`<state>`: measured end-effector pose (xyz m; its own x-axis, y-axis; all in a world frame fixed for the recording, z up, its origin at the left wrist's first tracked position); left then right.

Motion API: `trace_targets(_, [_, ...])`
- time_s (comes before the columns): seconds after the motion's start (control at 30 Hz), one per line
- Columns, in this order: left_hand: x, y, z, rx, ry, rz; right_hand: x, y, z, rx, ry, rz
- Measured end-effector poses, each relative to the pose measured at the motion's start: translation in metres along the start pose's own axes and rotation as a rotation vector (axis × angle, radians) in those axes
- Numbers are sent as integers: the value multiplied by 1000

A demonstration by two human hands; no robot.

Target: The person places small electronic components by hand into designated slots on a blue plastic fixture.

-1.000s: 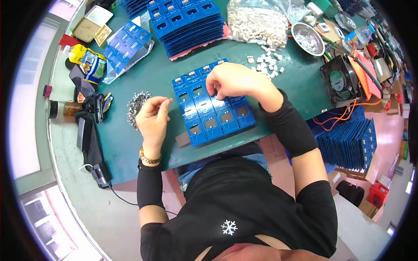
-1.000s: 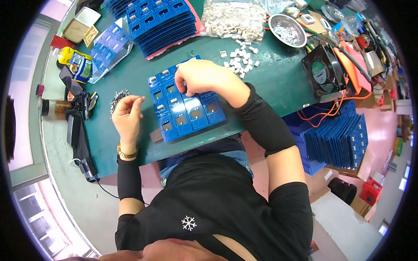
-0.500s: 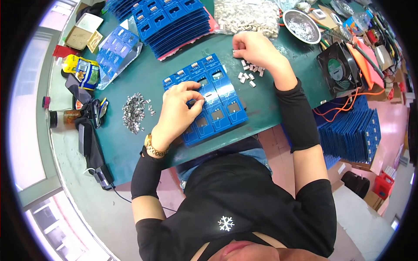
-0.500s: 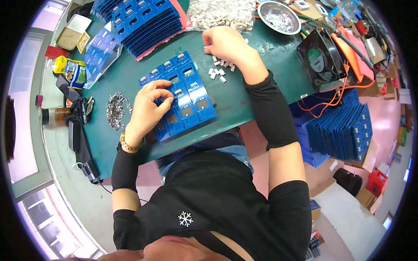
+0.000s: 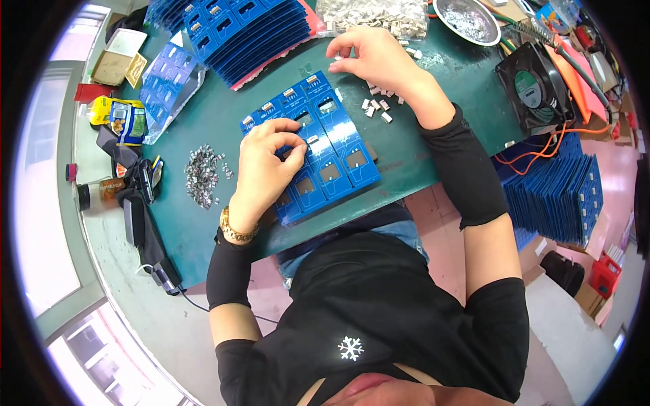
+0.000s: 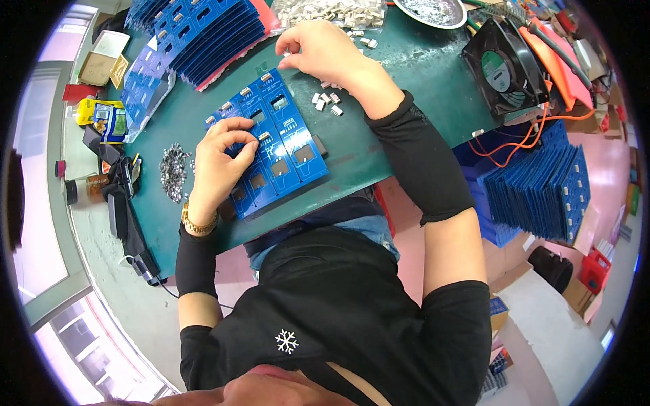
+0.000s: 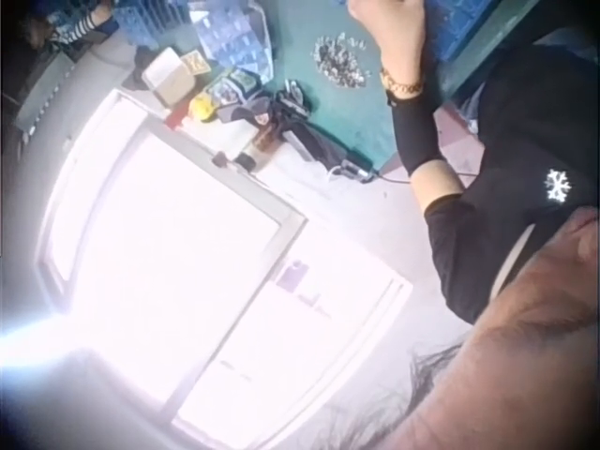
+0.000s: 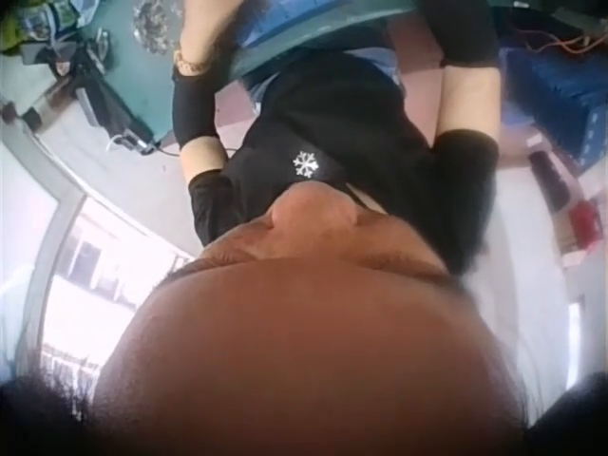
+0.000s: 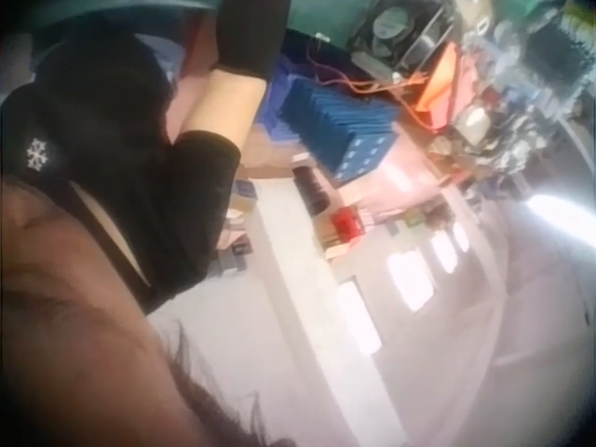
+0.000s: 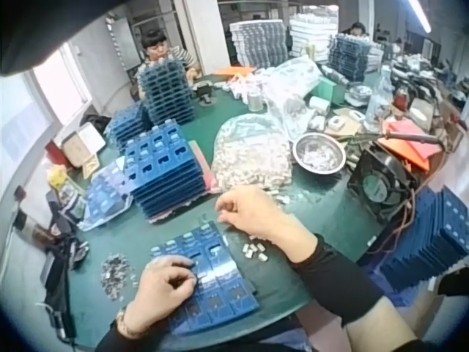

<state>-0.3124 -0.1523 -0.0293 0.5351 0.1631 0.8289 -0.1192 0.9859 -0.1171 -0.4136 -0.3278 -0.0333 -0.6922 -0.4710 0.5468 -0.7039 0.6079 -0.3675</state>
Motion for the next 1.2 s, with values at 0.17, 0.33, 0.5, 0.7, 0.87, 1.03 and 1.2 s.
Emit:
trace_targets(0.17, [0,-1,1,9,-20,0,-8,0,1,-75,-14,-129])
trace_targets(0.33, [-1,5,12,-69,-146,52,-11,2,10,-174,-137,-130])
trace_targets(0.5, [1,13,16,-132,-227,76,-7,-2,3,-69,-196,-52])
trace_targets(0.7, [61,31,-21,-49,-296,311,1,1,13,-63,29,-20])
trace_targets(0.87, [97,61,-97,174,-384,354,-5,1,9,-326,176,-252])
trace_targets(1.03, [110,70,-113,219,-326,472,-7,-5,17,-118,-49,-2])
trace_targets(1.2, [104,70,-125,242,-350,494,-16,2,-3,28,344,-49])
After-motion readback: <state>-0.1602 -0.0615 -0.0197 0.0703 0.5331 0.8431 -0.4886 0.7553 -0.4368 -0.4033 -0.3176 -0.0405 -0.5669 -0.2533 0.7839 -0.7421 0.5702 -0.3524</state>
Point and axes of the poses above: each hand's wrist, its own y-axis away from the middle knuckle, its own x-axis out of the back of the hand, z = x × y, the point moved 10 cm from there along -y, towards the middle knuckle, and after that the axes turned 4 degrees about -y, right-handed, at the moved point
